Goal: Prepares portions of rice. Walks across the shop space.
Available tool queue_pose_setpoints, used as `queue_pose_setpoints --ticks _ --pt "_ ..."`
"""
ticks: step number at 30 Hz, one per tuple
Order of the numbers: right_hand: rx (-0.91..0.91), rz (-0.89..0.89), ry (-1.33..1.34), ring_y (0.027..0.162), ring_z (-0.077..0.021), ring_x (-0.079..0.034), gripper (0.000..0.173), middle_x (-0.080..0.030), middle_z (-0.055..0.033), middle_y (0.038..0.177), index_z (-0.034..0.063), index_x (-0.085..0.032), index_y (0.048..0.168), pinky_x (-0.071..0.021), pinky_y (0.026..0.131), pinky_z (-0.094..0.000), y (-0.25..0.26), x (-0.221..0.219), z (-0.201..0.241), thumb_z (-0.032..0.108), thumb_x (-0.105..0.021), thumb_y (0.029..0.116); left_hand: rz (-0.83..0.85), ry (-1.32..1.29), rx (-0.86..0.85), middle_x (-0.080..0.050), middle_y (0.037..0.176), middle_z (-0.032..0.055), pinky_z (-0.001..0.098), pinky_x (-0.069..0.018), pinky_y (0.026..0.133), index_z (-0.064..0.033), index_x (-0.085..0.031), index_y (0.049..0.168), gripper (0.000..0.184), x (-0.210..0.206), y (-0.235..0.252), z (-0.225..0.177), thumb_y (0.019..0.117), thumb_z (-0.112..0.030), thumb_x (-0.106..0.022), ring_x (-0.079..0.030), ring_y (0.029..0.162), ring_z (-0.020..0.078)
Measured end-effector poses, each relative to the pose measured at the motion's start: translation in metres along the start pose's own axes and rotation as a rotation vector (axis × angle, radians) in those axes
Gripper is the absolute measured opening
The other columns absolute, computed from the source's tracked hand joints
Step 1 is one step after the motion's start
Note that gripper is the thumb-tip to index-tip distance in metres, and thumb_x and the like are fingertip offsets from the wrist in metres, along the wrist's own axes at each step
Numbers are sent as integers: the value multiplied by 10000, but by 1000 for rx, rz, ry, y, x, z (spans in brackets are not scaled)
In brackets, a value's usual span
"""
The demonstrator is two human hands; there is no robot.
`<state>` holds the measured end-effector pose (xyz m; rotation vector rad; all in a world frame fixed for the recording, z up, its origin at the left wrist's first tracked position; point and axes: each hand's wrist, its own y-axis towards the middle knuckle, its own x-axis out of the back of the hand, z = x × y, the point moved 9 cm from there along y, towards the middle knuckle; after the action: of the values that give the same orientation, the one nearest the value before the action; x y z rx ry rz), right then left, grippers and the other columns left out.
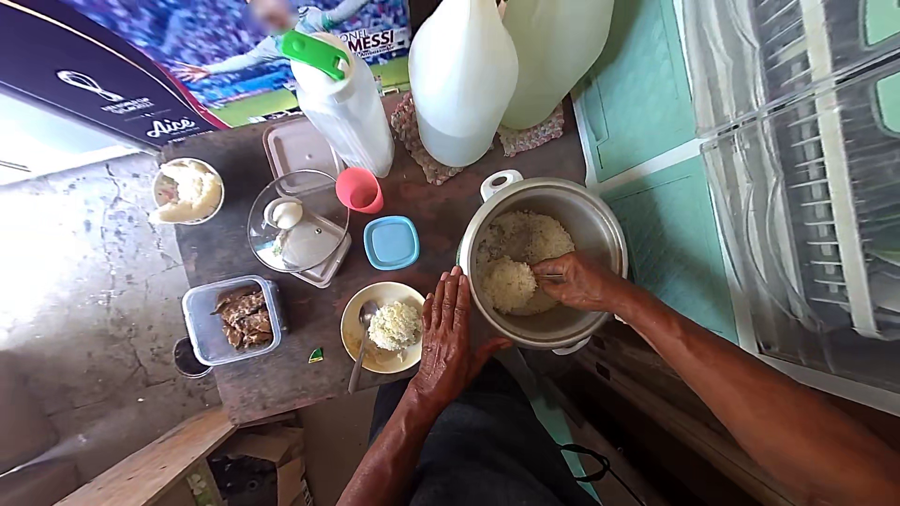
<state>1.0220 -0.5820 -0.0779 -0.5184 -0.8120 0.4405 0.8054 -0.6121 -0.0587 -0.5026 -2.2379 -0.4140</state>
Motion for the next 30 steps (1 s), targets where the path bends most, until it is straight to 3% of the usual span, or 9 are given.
queue_pose_setpoints --ticks 4,9,14,16,19,21,25,28,30 --pt "75 -77 101 902 -181 -716 180 -756 -129 990 3 -758 1108 -566 853 -404 -18 20 18 14 -645 969 -7 2 -4 -435 1560 252 620 -326 1170 77 -406 1511 1056 0 1 0 867 -734 -607 -402 1454 439" --pt "89 -204 44 873 -165 -716 191 -755 -123 967 9 -758 1110 -575 844 -398 -50 40 23 17 -660 945 9 -90 7 -438 1562 238 606 -339 1174 57 -432 1508 934 15 -6 12 912 -634 -636 -404 1458 421" --pt "88 -421 -10 767 -122 -667 248 -725 -138 924 -41 -721 1109 -576 746 -357 -115 64 36 90 -640 915 76 -52 264 -640 1301 248 571 -539 946 34 -620 1313 521 67 -73 97 983 -368 -647 -657 1143 407" --pt "71 -467 7 774 -46 -663 347 -731 -121 932 -47 -713 1132 -575 747 -270 -135 60 49 196 -620 902 145 39 394 -686 1133 253 571 -562 853 62 -642 1221 459 79 -114 139 991 -335 -629 -695 1002 410" --pt "130 -461 141 790 68 -637 295 -727 -34 910 -37 -720 1073 -546 755 -140 -139 25 87 185 -600 922 418 72 653 -682 1131 268 623 -532 873 68 -613 1249 484 71 -161 181 1017 -357 -596 -691 1000 438" --pt "149 -416 230 808 40 -666 264 -741 -28 930 -15 -729 1084 -571 769 -165 -121 -18 109 166 -591 950 535 62 737 -700 1115 247 629 -523 884 46 -600 1276 534 58 -177 194 1025 -424 -569 -696 1003 431" --pt "14 -375 278 900 -166 -733 293 -758 -141 1045 -22 -717 1210 -602 863 -359 -62 -110 119 136 -599 992 609 -4 808 -707 1103 234 616 -510 927 31 -571 1331 569 36 -183 210 1033 -454 -547 -688 1044 420" --pt "-13 -481 109 1033 -278 -744 332 -750 -181 1148 -2 -693 1291 -577 956 -463 -28 -148 119 121 -587 1001 596 -134 826 -705 1022 217 583 -534 893 26 -612 1234 475 24 -184 218 1051 -404 -524 -703 958 383" --pt "46 -578 -89 944 -368 -749 349 -748 -217 1093 7 -684 1317 -598 842 -527 -14 -160 126 91 -569 999 549 -245 833 -721 950 162 517 -574 833 11 -638 1184 412 22 -188 219 1066 -360 -505 -723 842 305"
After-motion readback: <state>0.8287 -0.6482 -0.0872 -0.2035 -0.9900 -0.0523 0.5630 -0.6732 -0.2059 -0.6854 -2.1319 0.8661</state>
